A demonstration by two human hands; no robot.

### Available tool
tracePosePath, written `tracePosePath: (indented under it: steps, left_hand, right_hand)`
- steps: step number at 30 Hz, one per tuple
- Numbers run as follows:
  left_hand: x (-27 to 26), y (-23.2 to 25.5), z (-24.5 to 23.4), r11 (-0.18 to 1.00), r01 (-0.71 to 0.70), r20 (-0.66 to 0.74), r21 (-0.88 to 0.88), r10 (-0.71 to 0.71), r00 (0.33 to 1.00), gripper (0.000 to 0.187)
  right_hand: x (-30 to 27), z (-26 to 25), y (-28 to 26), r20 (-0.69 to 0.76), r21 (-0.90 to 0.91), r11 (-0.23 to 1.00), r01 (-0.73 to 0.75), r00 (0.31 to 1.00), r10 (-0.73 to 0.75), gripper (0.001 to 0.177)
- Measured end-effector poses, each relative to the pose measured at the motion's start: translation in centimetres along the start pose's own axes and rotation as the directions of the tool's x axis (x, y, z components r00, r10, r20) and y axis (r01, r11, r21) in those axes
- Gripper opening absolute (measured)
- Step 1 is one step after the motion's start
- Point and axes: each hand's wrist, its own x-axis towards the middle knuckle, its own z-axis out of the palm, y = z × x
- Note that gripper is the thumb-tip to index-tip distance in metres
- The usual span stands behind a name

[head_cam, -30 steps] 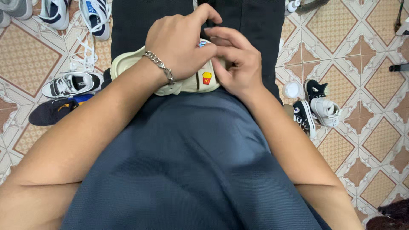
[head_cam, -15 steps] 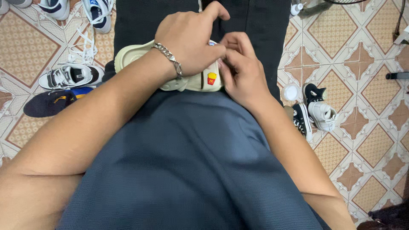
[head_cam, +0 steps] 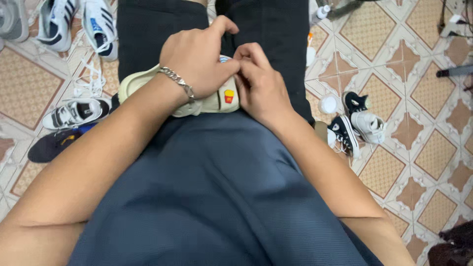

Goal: The person cleans a beige clog-style shoe using a cotton pad and liquid from a white bottle, rubbing the inner and outer surfaces while holding it on their lap.

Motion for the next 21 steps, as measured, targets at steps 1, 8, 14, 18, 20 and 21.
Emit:
tracePosePath:
  steps: [1,8,14,18,20,21]
  left_hand:
    - [0.0,0.1,-0.2,1.000,-0.020,0.007,0.007,0.020,1.000,0.051]
    - [-0.8,2.0,-3.5,0.987,0.012,0.229,0.159,-0.048,0.972,0.046]
    - [0.6,0.0,-7.8,0.978,0.201,0.780,0.045,-0.160,0.605,0.086]
    - [0.4,-4.0,-9.2,0.794,0.112,0.633,-0.598,0.382,0.673,0.101]
    - [-0.5,-5.0,-9.2,0.713,-0.042,0.441,-0.700,0.477,0.760,0.086]
    - [-1.0,-5.3,-9.0,0.668,-0.130,0.335,-0.733,0.520,0.786,0.079]
  right_hand:
    - [-0.2,-0.3,-0.1,0.015,0.033,0.999,0.031,0.999,-0.031,0.010]
    - [-2.1,-5.3,4.7,0.102,0.642,0.750,-0.162,0.987,0.126,0.009]
    - [-6.1,-9.2,19.6,-0.352,0.518,0.685,-0.512,0.603,0.716,0.015]
    - [-9.9,-5.9,27.6,-0.283,0.451,0.729,-0.515,0.693,0.663,0.043]
    - [-11.4,-3.7,29.2,-0.291,0.335,0.685,-0.647,0.621,0.728,0.051]
    - [-11.4,-2.9,29.5,-0.302,0.232,0.667,-0.709,0.599,0.742,0.054]
